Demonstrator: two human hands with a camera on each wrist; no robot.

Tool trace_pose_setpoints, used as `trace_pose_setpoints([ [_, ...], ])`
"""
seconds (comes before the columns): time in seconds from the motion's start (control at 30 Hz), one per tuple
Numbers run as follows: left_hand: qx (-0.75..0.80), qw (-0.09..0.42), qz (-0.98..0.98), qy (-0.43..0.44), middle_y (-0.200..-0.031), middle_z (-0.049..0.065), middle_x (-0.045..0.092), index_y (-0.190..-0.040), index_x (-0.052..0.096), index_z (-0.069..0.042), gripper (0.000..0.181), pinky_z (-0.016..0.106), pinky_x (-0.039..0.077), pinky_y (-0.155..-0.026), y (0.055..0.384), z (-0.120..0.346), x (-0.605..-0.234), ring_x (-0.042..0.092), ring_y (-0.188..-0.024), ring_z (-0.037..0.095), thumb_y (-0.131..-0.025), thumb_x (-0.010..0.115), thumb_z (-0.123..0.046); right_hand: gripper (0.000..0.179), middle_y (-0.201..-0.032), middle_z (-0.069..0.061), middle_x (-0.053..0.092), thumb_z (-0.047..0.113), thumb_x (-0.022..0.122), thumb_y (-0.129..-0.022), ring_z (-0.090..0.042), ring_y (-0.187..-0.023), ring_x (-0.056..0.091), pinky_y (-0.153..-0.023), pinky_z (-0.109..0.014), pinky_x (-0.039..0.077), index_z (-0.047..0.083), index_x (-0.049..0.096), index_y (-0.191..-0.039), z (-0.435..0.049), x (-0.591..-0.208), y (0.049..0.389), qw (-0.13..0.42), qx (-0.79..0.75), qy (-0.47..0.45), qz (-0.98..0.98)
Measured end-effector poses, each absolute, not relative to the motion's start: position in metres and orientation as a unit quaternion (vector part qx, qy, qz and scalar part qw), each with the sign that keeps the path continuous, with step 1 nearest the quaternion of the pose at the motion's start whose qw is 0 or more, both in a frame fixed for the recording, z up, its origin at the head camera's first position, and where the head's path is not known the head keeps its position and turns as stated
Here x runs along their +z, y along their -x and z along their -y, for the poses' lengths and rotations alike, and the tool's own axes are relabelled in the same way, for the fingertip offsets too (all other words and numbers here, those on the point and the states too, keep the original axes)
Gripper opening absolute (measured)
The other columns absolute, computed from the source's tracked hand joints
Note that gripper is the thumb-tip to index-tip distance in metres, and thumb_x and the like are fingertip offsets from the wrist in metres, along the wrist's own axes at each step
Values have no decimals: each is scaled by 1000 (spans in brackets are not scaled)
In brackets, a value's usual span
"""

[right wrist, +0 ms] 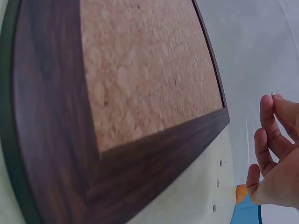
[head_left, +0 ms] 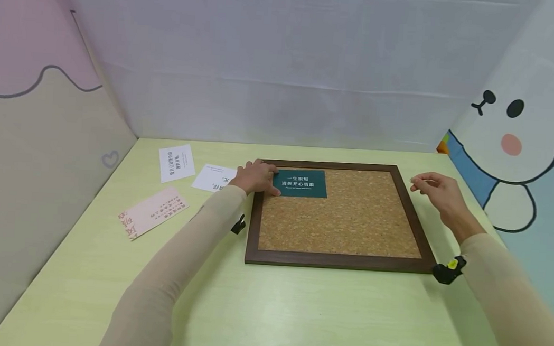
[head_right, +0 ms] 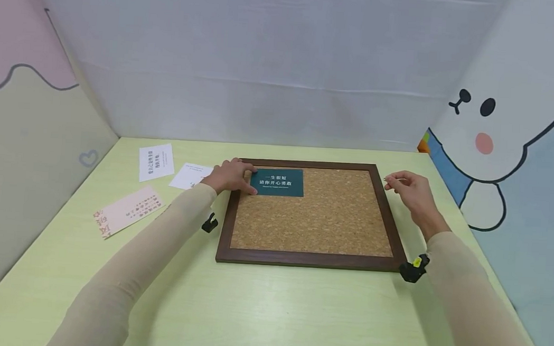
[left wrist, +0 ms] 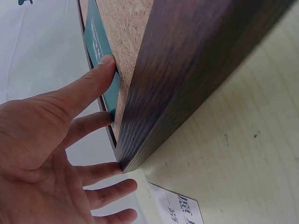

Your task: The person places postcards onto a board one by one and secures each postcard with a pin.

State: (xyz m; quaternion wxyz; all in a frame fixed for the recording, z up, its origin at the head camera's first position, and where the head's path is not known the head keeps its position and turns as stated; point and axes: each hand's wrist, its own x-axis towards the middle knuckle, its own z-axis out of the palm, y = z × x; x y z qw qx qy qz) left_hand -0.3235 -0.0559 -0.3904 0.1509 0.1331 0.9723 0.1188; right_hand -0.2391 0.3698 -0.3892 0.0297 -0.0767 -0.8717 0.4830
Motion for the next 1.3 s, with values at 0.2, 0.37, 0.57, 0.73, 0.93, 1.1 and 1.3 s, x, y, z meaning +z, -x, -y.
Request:
trace_pose_setpoints([
  [0.2, 121, 153, -972, -134, -154, 13, 35, -145, 47, -27, 73, 61, 23, -112, 323, 56, -389, 31, -139, 41, -81, 76, -49, 48, -84, 24, 59, 40, 56, -99, -7, -97, 46, -102, -55, 32, -5, 58, -117, -353, -389, 251, 39, 483, 69, 872],
  [0.37, 115, 155, -972, -137, -153, 12, 36, -146, 46, -28, 73, 59, 25, -110, 323, 56, -388, 32, -138, 40, -82, 75, -50, 49, -106, 4, 54, 38, 51, -101, -15, -99, 45, -91, -42, 37, -6, 56, -122, -330, -388, 263, 24, 460, 68, 885],
  [0.57, 104, 149, -974, -135, -153, 11, 36, -145, 46, -29, 73, 59, 26, -110, 323, 57, -387, 34, -137, 40, -81, 75, -51, 43, -122, -19, 55, 28, 49, -103, -18, -102, 47, -90, -40, 39, -10, 59, -120, -301, -388, 282, 10, 452, 33, 891],
  [0.73, 106, 146, -975, -130, -152, 10, 37, -145, 47, -30, 73, 58, 26, -110, 323, 56, -388, 34, -137, 38, -81, 75, -51, 37, -103, -12, 59, 21, 52, -101, -18, -93, 46, -81, -37, 38, -12, 64, -113, -279, -389, 295, 11, 440, -10, 898],
  [0.93, 103, 145, -975, -132, -153, 10, 37, -145, 47, -29, 74, 58, 27, -109, 322, 52, -388, 35, -137, 38, -81, 75, -52, 35, -122, -23, 55, 17, 51, -101, -33, -116, 47, -97, -48, 38, -13, 64, -113, -252, -395, 307, -25, 453, -15, 891],
  [1.1, 99, 141, -976, -134, -152, 10, 38, -145, 47, -29, 74, 57, 28, -109, 322, 52, -387, 36, -136, 37, -81, 75, -52, 36, -158, -25, 21, 17, 50, -101, -42, -148, 13, -117, -59, 15, -13, 62, -117, -232, -396, 314, -54, 444, 2, 895],
  [1.3, 98, 140, -977, -131, -152, 10, 38, -145, 46, -30, 75, 57, 28, -109, 323, 53, -389, 36, -136, 37, -80, 75, -53, 34, -157, -22, 22, 20, 51, -101, -42, -147, 13, -111, -70, -1, -9, 65, -112, -215, -400, 321, -50, 383, -8, 922],
])
